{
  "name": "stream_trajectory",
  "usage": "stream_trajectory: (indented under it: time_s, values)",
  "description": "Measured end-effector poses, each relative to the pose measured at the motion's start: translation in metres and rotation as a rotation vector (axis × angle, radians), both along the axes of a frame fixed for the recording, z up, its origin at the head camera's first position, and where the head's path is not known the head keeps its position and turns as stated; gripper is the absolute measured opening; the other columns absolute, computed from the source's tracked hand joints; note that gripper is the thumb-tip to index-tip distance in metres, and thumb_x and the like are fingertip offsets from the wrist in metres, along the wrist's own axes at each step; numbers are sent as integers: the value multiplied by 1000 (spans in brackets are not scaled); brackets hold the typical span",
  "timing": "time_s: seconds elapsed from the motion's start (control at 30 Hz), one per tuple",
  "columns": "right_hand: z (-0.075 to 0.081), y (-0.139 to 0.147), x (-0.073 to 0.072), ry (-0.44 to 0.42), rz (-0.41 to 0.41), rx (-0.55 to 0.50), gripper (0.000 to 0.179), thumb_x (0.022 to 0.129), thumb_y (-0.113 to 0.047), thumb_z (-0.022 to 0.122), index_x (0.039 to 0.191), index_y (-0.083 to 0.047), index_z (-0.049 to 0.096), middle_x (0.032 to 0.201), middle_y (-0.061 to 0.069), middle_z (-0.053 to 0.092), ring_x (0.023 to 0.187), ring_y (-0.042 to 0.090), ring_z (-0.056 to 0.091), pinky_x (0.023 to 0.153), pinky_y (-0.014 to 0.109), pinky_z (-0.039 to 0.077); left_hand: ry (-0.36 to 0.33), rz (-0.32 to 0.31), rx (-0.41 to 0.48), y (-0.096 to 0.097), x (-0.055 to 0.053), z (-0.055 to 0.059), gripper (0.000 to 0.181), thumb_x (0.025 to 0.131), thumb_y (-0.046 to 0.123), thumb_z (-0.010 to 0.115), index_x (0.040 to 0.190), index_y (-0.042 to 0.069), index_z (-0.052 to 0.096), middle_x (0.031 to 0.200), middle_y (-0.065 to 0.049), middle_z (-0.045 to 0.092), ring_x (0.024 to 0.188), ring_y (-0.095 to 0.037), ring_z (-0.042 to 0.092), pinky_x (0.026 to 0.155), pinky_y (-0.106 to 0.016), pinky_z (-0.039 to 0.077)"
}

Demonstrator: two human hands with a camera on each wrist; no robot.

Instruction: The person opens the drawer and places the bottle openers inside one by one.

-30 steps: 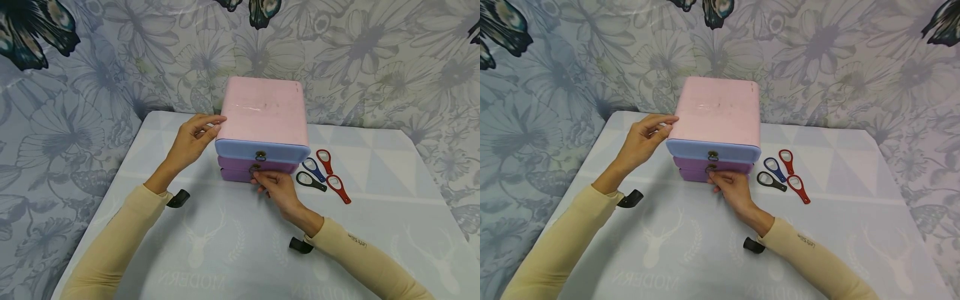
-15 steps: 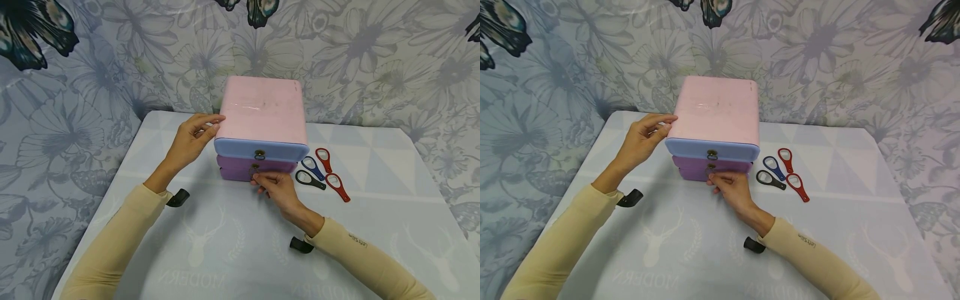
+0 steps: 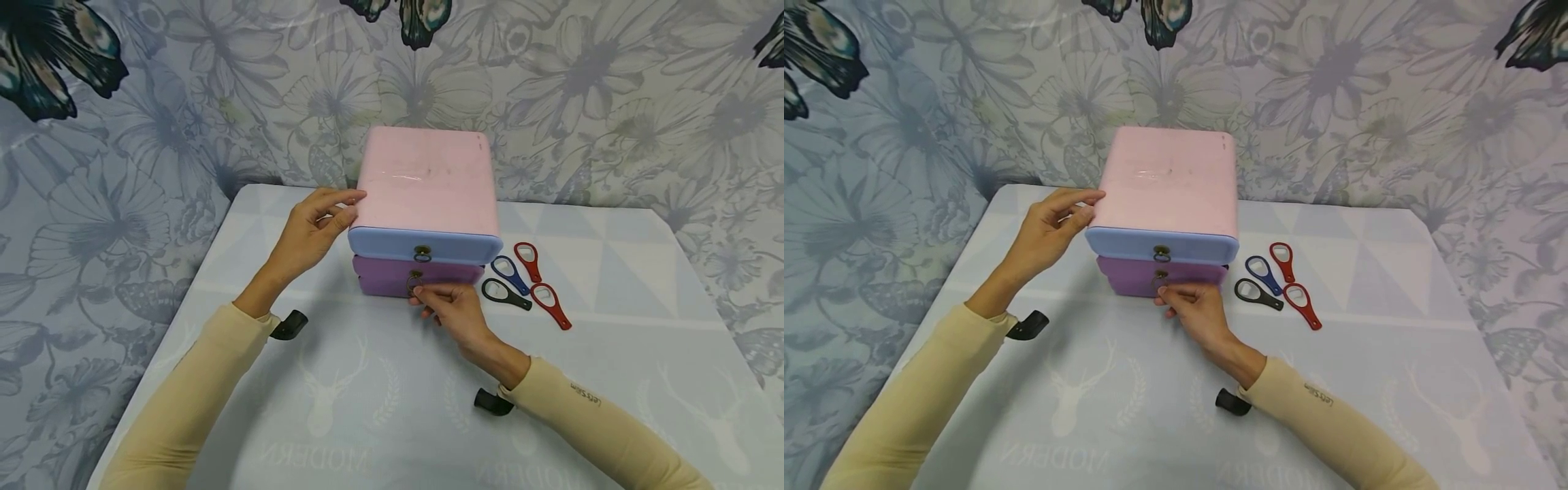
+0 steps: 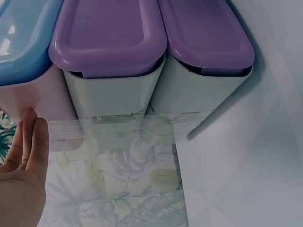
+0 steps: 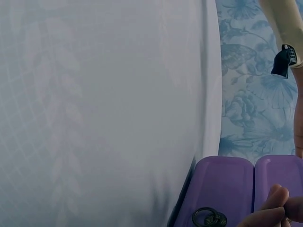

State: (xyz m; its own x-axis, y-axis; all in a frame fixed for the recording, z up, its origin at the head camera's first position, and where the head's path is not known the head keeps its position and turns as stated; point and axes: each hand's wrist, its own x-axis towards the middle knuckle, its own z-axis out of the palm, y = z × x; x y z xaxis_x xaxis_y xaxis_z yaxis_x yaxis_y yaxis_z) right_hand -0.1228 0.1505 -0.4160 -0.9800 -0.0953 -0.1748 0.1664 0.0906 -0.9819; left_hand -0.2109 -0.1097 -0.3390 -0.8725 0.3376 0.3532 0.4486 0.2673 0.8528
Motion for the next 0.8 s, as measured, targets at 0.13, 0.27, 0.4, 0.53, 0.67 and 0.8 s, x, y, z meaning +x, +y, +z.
stream_trajectory:
  time_s: [0.13, 0.27, 0.4, 0.53, 0.67, 0.8]
  values:
    - [0, 1, 0, -1, -2, 0, 27, 98, -18, 66, 112, 4, 74, 83, -3, 77, 65, 9, 63, 56, 23, 45, -18, -10, 4, 0, -1, -1, 36, 100, 22, 64, 136, 21, 64, 129, -3, 59, 105, -16, 60, 96, -32, 55]
    - [-1, 2, 0, -3, -5, -1, 27, 98, -17, 66, 112, 4, 74, 83, -4, 77, 65, 10, 63, 56, 23, 45, -34, -17, 2, 0, -2, -1, 38, 98, 24, 66, 137, 22, 64, 131, -1, 58, 108, -16, 59, 100, -40, 53]
    - [-2, 2, 0, 2, -4, 1, 27, 98, -16, 65, 113, 4, 74, 83, -3, 78, 65, 11, 63, 56, 23, 45, -48, -39, 11, -2, -2, -2, 41, 97, 24, 69, 137, 23, 64, 131, -1, 57, 105, -18, 60, 105, -43, 51]
    - [-2, 2, -1, 12, 1, 7, 26, 98, -16, 65, 113, 4, 74, 84, -2, 78, 66, 12, 63, 56, 24, 45, -53, -53, 33, -3, -2, -2, 44, 93, 24, 73, 137, 22, 64, 129, -1, 57, 100, -21, 60, 108, -41, 49]
    - [-1, 2, 0, 18, 8, 4, 26, 98, -17, 65, 112, 4, 74, 83, -3, 77, 66, 13, 63, 56, 24, 45, -56, -45, 37, -3, -2, -1, 44, 93, 24, 74, 136, 23, 65, 130, -2, 57, 100, -21, 60, 109, -41, 48]
    - [-1, 2, 0, 14, 6, 1, 26, 98, -17, 65, 111, 4, 74, 82, -4, 77, 66, 12, 63, 56, 24, 45, -62, -35, 40, -2, -3, -2, 44, 93, 20, 73, 136, 21, 65, 130, -2, 57, 100, -20, 60, 108, -40, 49]
